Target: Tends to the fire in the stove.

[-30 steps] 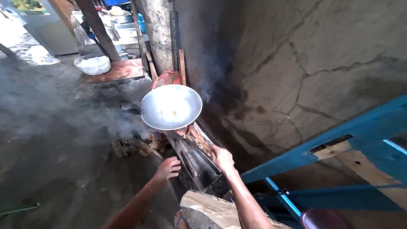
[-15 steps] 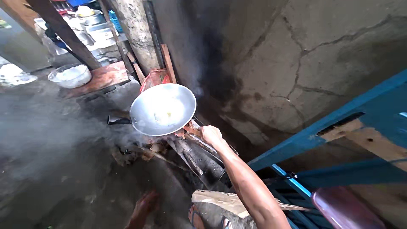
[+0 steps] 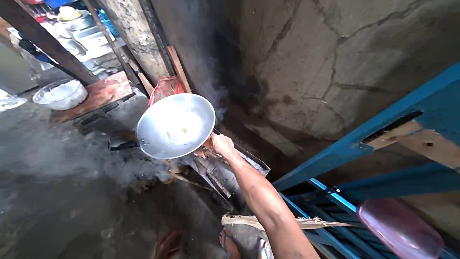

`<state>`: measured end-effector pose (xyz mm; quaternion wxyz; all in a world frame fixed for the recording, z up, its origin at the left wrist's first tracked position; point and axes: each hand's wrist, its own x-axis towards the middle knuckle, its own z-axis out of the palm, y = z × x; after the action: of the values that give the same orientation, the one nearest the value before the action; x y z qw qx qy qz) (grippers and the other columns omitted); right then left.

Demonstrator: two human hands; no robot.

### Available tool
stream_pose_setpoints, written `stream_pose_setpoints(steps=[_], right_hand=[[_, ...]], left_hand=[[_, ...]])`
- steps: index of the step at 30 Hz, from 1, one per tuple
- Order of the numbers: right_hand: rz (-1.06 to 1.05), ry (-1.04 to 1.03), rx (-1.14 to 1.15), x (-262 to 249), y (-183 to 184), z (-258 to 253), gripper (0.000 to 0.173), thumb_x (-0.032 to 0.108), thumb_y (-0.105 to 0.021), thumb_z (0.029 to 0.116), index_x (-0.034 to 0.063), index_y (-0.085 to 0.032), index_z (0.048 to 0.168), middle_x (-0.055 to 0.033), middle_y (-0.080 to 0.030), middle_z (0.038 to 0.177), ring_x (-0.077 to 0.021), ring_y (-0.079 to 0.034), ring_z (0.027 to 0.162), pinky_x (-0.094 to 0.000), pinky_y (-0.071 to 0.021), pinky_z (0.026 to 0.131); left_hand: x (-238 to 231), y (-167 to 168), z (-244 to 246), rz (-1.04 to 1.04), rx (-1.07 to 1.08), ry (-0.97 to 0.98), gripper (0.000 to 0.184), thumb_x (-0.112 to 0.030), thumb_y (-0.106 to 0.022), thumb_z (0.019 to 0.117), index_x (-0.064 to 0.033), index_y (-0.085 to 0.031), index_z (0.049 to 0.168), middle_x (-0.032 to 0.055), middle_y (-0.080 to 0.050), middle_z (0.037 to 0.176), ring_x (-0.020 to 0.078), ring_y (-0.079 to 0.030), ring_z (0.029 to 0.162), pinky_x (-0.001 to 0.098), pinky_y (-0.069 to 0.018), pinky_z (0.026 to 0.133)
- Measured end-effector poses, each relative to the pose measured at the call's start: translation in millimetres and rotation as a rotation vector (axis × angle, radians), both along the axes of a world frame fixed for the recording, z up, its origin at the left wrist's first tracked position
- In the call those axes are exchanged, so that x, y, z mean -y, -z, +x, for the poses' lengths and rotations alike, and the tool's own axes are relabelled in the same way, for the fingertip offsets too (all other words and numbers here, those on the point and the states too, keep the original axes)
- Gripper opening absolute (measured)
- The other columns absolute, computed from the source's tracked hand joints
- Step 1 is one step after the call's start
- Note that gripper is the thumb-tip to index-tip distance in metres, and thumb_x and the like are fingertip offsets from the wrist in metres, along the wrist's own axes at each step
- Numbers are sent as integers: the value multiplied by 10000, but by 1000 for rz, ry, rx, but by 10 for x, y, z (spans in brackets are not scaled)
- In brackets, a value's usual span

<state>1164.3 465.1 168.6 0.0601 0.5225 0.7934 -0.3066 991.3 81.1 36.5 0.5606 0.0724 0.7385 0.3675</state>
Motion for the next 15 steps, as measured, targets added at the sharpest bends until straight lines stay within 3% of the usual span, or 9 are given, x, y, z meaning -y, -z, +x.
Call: stream_pose_setpoints(steps=[6,10,12,13,15], right_hand=[[-112,145,-213,12,299,-161,393,313,-624,984,85,-656,1303,-198,-673,1288,-375,-642,1215,-618,-511,990],[-171,132,-279,58,265,-18,455,379,-628,992,123,-624,1368,-177,-663,1329,-362,-621,1256,-633,-480,1027],[-233,100,-290,66,261,140,442,398,-651,968,118,-656,1311,-171,-685,1265,-343,-648,1188,-628,-494,992],[-261,85,-307,72,308,211,404,373,-659,965,88,-673,1250,-176,-697,1189,-330,-674,1091,-599,-522,936],[-255,48,-355,126,365,318,321,314,-613,1006,57,-691,1182,-169,-707,1102,-291,-708,966,-529,-571,868]], left_hand=[[7,48,18,-42,-3,20,371,-239,-498,1082,40,-558,1319,175,-693,1108,213,-690,931,399,-585,822],[8,89,19,-44,-19,53,373,-240,-498,1078,46,-568,1307,173,-700,1093,215,-696,918,398,-591,805],[1,73,29,-51,-22,80,384,-246,-493,1082,50,-569,1314,184,-693,1118,225,-690,943,411,-584,826],[-1,62,47,-53,-19,94,390,-248,-492,1083,51,-562,1324,191,-686,1137,229,-682,961,420,-575,843],[19,103,57,-46,-21,116,403,-257,-492,1082,49,-555,1336,193,-687,1142,233,-685,971,428,-578,856]])
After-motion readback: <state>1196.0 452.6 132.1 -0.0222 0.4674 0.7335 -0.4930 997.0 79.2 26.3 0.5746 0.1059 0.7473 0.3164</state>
